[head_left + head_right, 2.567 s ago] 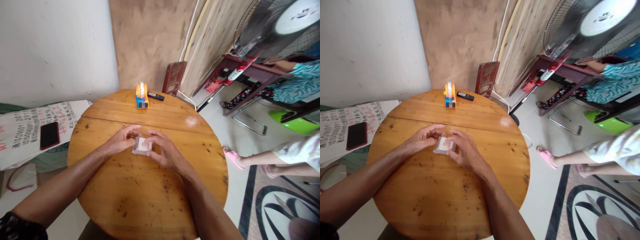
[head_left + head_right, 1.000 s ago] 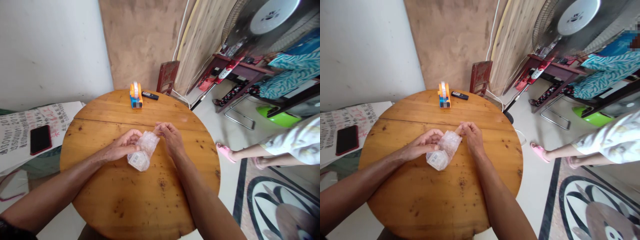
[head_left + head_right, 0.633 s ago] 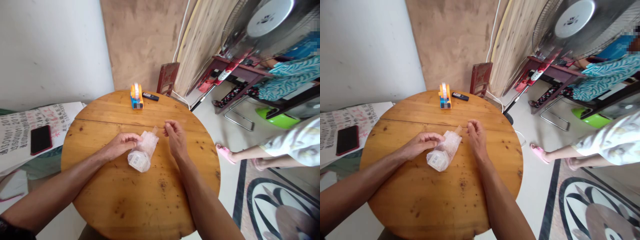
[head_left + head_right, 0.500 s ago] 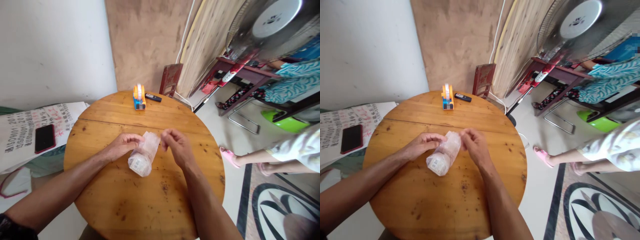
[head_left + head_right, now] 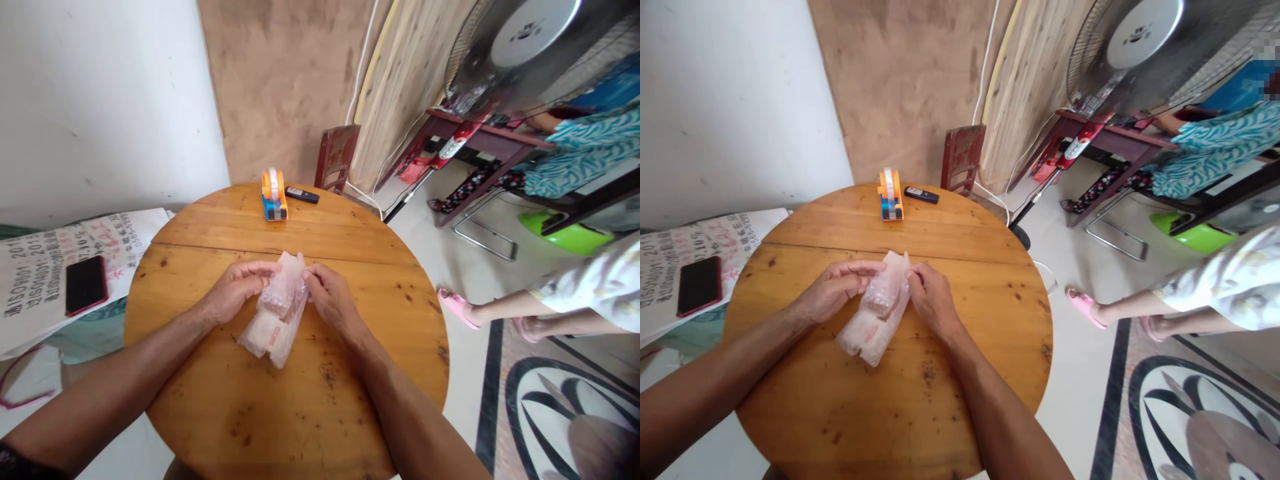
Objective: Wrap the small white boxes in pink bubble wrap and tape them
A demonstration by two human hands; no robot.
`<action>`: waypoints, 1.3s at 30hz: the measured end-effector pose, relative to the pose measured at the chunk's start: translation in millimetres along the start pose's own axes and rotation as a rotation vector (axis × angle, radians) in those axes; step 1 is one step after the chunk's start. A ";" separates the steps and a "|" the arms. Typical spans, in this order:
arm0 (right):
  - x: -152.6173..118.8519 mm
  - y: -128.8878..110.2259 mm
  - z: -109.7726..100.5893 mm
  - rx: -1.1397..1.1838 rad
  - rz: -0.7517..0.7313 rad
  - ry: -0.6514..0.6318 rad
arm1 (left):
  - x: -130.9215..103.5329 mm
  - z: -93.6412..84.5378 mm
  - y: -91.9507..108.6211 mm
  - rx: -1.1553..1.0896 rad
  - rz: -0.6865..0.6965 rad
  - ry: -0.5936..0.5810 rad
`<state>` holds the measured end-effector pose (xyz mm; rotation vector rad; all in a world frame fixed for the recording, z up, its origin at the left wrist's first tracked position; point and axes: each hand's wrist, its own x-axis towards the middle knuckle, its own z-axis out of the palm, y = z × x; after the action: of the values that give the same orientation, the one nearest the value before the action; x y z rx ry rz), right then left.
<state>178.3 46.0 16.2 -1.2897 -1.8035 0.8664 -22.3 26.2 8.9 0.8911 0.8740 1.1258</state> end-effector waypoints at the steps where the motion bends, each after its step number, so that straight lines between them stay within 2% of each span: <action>1: 2.0 1.3 -1.6 0.083 0.036 0.022 | 1.4 -0.3 0.2 -0.019 0.024 0.031; 4: 8.2 5.8 -5.0 0.305 0.146 0.086 | 5.3 -1.7 0.5 -0.047 0.084 0.083; 6: 12.6 10.8 -5.7 0.374 0.184 0.137 | 7.7 -2.4 0.3 -0.060 0.111 0.086; 10: 21.1 26.1 -5.6 0.397 0.199 0.224 | 13.0 -2.8 -1.7 -0.099 0.125 0.114; 13: 25.1 34.6 -6.0 0.392 0.212 0.238 | 16.5 -3.7 -3.4 -0.061 0.122 0.132; 16: 25.1 34.9 -6.4 0.380 0.230 0.204 | 16.2 -5.6 -2.4 0.105 0.176 0.111; 22: 20.9 26.9 -7.4 0.274 0.238 0.108 | 5.1 -6.2 3.8 0.631 0.294 0.198; 25: 20.2 26.4 -9.8 0.197 0.191 0.128 | 4.1 -6.2 2.5 0.736 0.333 0.192; 29: 20.5 28.0 -12.8 0.129 0.152 0.144 | 10.3 -12.7 -2.1 0.648 0.301 0.254; 33: 21.8 32.7 -12.0 0.109 0.125 0.129 | 14.2 -23.6 1.0 0.510 0.210 0.230; 36: 24.2 38.8 -10.4 0.086 0.088 0.166 | 14.1 -29.8 6.7 0.518 0.181 0.278; 39: 27.3 45.2 -9.5 0.041 0.056 0.208 | 13.4 -33.5 10.1 0.619 0.177 0.327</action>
<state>201.1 85.2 -12.5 -1.3567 -1.5863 0.7649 -53.8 45.8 3.6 1.3294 1.4831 1.1901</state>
